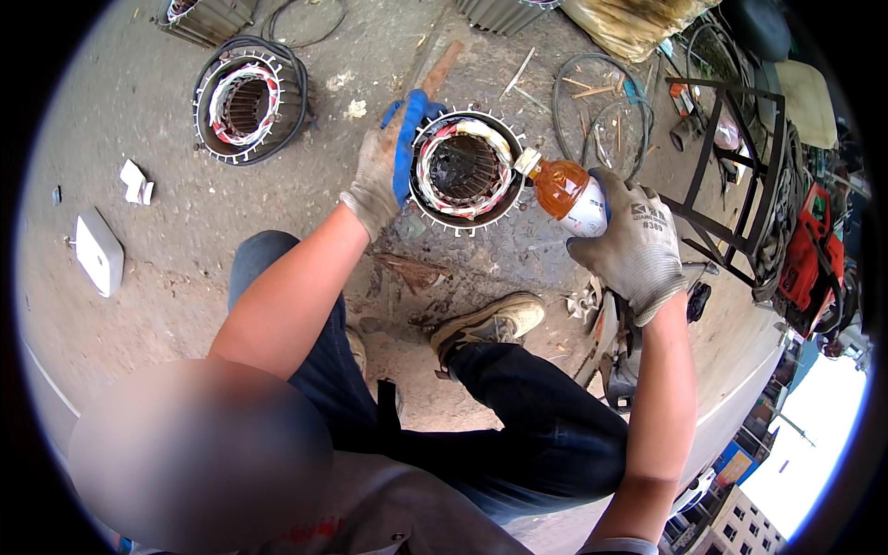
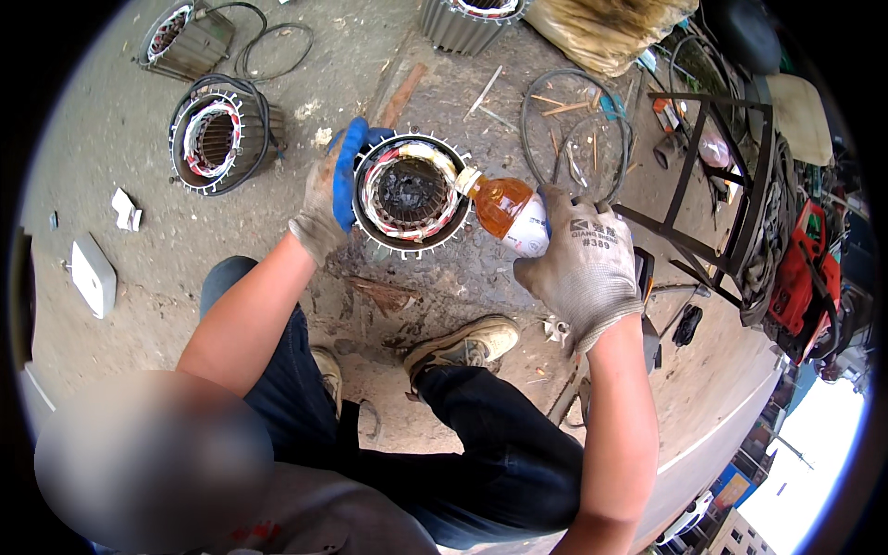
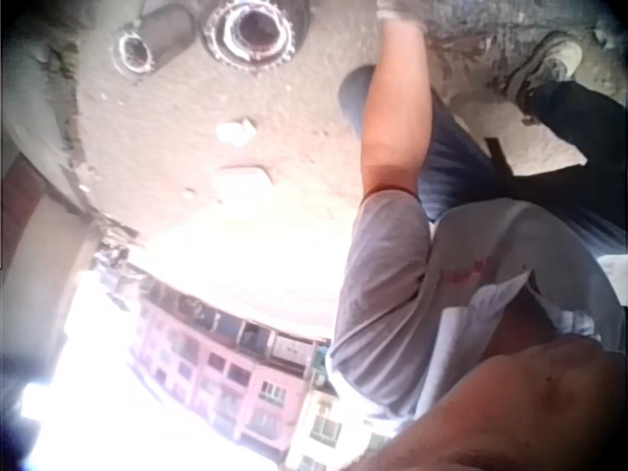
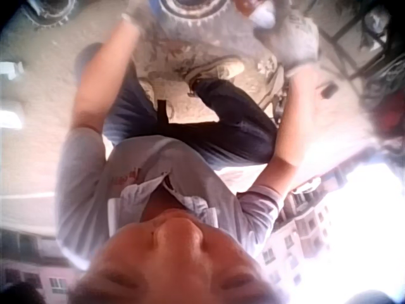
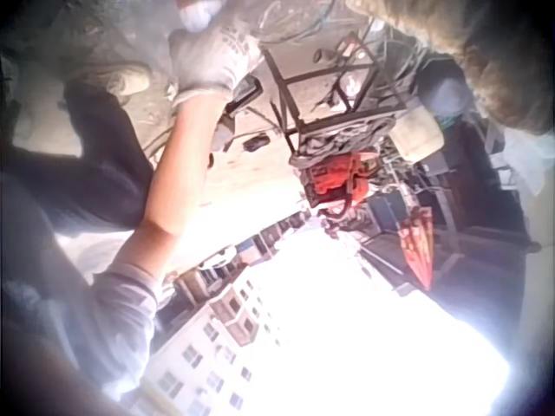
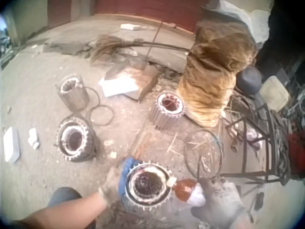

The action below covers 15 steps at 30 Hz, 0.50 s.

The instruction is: The person sits on the floor and pours a liquid from a plastic bottle into the slots of several motor stators. They handle the stators one by one, rotating them to ensure the liquid reaches the internal windings.

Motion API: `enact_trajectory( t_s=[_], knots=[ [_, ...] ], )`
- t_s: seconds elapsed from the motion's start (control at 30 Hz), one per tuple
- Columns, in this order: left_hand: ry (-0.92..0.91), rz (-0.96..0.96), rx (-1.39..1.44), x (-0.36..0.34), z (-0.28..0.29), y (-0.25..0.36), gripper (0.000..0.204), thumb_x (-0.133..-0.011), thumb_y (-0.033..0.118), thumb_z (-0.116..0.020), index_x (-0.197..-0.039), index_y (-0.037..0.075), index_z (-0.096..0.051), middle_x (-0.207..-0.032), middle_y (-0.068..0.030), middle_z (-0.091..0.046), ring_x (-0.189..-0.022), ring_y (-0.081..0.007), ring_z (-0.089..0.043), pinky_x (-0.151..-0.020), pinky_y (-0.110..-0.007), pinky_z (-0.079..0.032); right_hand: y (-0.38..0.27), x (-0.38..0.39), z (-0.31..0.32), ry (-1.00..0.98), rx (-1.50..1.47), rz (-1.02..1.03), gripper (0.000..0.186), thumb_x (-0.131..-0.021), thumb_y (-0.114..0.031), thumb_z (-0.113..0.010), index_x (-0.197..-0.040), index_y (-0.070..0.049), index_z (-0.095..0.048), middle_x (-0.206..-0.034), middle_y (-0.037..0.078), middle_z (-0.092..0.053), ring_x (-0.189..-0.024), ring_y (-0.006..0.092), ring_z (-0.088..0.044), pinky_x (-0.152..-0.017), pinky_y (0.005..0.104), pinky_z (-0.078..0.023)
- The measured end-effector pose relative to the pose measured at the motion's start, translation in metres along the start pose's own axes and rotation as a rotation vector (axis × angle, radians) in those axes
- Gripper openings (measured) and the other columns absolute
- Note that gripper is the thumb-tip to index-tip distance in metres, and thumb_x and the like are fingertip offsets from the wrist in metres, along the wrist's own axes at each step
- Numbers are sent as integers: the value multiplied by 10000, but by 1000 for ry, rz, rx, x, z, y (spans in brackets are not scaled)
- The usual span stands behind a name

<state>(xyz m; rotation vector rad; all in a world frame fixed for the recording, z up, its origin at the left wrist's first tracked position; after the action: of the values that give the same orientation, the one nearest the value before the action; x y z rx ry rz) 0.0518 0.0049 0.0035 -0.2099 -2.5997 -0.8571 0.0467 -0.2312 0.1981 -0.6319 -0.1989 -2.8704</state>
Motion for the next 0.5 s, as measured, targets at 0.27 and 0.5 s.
enact_trajectory(
  t_s=[0.27, 0.5],
  knots=[
    [91, -32, -107, -24, 3, -8, 397, -1057, 409, -665, -1062, 14, -709, -944, -65, -733, -805, -154, -700, -725, -310, -611, 18, -10, -31, -56, -602, -43, 816, -658, -258, -855, -1387, 0, -594, -1079, 225, -761, -988, 396, -751, -957, 427, -576],
    [180, -158, -284, -21, 5, -4, 537, -1061, 527, -603, -1075, 6, -732, -954, -65, -717, -830, -150, -662, -800, -315, -570, 40, -23, -32, -75, -636, -24, 882, -689, -236, -914, -1444, 20, -537, -1229, 227, -715, -1080, 270, -733, -866, 382, -609]
  ],
)
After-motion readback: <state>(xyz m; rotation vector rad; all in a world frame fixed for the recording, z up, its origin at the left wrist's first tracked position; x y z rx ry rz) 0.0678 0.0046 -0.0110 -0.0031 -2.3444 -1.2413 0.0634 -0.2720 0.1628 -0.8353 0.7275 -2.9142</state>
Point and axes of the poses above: each hand's wrist, its own x-axis away from the middle knuckle, its own z-axis out of the back of the hand, y = z × x, the point moved 3 cm from there along -x, towards the middle knuckle
